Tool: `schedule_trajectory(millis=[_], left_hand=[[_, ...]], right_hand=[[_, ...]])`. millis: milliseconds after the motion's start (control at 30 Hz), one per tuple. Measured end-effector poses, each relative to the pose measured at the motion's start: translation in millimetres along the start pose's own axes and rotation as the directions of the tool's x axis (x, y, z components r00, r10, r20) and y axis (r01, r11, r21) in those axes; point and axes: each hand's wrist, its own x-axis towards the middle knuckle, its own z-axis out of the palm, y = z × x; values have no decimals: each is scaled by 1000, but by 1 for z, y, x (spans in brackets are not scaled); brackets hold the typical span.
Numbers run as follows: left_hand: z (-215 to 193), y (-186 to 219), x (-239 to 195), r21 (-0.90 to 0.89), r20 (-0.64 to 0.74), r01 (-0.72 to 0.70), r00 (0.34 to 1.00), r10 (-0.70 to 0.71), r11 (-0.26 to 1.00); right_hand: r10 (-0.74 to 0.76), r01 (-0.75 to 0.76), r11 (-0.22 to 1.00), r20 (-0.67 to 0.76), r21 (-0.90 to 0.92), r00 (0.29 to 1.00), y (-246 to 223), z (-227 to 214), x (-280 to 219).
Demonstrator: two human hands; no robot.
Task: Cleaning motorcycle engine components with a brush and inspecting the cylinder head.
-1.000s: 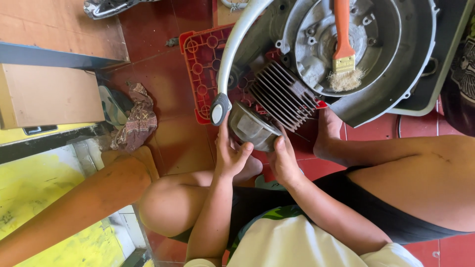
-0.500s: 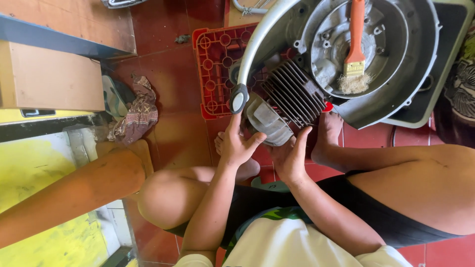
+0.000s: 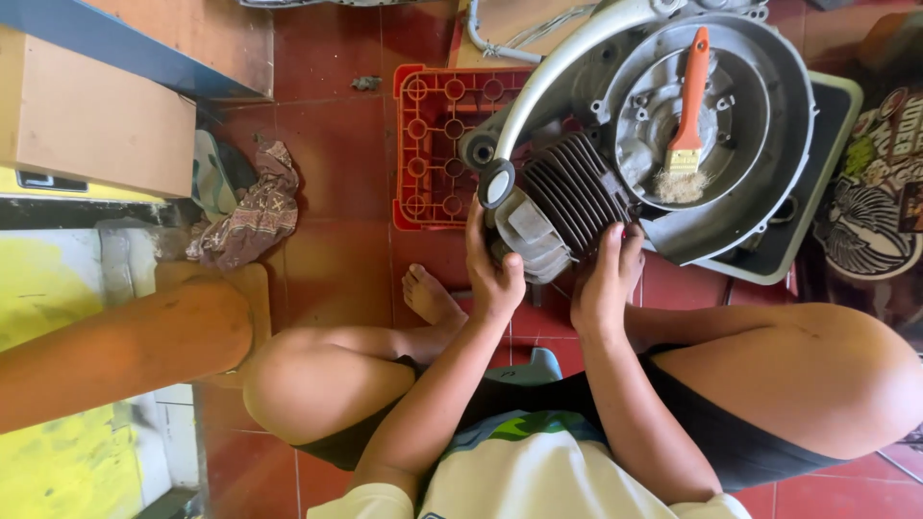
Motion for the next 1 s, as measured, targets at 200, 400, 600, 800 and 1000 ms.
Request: schedule_trajectory(millis=[200, 400, 600, 800, 1000], left_hand=[[19, -2, 6, -42, -161, -92, 983, 84, 995], [24, -4, 3, -23, -219, -108, 971, 100, 994], [28, 0, 13, 61, -237, -197, 950, 206, 979], [30, 2, 15, -28, -245, -132, 962, 121, 991], [23, 4, 19, -144, -222, -72, 974, 39, 987]], right_hand=[[194, -184, 867, 26, 463, 981, -53, 23, -1], [290, -246, 845, -20, 474, 957, -64, 30, -1], [233, -176, 829, -42, 531, 972, -85, 39, -19], [204, -186, 808, 30, 559, 978, -82, 37, -20], [164, -147, 940, -29, 306, 986, -122, 53, -42]])
